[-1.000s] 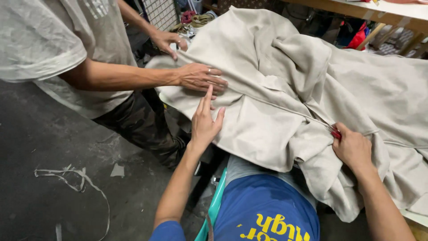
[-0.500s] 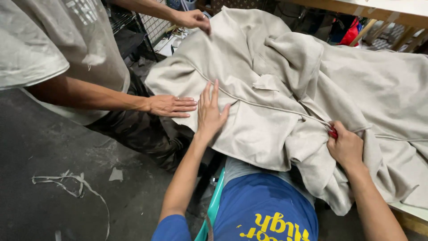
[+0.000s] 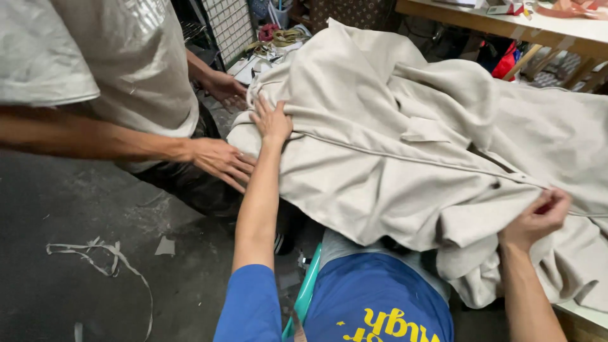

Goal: Trimming loose threads from a beige garment using thread snips

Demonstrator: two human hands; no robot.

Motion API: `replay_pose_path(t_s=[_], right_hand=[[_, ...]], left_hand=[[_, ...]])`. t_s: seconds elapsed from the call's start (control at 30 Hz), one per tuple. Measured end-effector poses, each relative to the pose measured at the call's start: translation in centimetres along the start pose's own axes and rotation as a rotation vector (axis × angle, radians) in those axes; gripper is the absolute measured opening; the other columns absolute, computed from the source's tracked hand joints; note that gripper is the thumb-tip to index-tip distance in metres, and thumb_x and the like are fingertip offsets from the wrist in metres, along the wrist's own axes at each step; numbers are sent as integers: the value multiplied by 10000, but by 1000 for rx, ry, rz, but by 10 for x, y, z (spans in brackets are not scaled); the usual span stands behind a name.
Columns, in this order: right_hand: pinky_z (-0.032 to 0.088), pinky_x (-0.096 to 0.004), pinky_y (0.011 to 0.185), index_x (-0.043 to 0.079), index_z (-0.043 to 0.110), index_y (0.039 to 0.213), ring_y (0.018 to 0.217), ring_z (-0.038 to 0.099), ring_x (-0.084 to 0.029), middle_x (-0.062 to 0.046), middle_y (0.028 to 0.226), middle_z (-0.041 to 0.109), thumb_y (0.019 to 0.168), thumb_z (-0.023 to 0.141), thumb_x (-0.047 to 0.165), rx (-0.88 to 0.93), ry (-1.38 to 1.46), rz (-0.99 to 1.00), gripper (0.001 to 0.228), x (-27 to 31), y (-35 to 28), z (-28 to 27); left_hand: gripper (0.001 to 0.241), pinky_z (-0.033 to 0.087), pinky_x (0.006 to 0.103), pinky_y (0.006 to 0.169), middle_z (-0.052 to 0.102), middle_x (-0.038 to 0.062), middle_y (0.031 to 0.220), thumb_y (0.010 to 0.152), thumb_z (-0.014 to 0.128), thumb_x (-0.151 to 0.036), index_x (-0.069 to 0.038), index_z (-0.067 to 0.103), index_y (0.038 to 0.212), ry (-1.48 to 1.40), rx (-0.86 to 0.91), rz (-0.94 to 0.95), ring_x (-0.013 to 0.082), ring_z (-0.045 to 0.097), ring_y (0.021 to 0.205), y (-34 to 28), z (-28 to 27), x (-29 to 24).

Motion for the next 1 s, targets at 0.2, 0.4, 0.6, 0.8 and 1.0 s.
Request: replay_pose_path(t_s=[0.2,0.4,0.6,0.8,1.0], right_hand=[[385,-435,782,-70,456,1021,837,429,-285,-176,935,456,1293,514,70,-110,18,27,311,-23,1,1],[441,-474,927,-118,471,1127,962,494,-367,-238,1055,509,1277,485,-51,10,50,-3,165,-29,-2,7],[420,-499,863,-93,480,1093,909,497,-374,-238,1012,540,1373,523,104,11,-32,-30,345,-47,-3,7],[425,-514,821,-140,517,1115,881,520,-425,-298,1009,585,1318,554,92,-27,-53,-53,310,-52,-5,8],[425,-505,824,-127,500,1100,878,502,-391,-275,983,557,1348,536,167,-46,-15,-40,386,-55,-3,7]], left_hand=[[378,450,567,879,592,180,1153,893,694,-419,-194,659,1195,-53,-285,79,387,570,1104,-14,1,2],[297,475,517,908,694,268,1090,1024,425,-165,13,618,1162,-798,-454,120,476,642,1038,9,-17,-42],[121,443,463,809,610,148,889,987,456,-83,-78,561,926,-865,-618,379,363,588,858,-77,-116,-136],[105,462,485,699,585,147,833,908,484,14,-57,562,909,-951,-578,725,354,582,751,-186,-144,-200],[222,398,354,466,558,58,760,1052,529,-274,-84,643,1066,-706,-269,1106,185,528,562,-292,-74,-255]])
Point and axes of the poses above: each hand's wrist, its own y-axis towards the middle knuckle, its own z-axis out of the palm, x = y × z, the point moved 3 cm from there along y, towards the middle knuckle
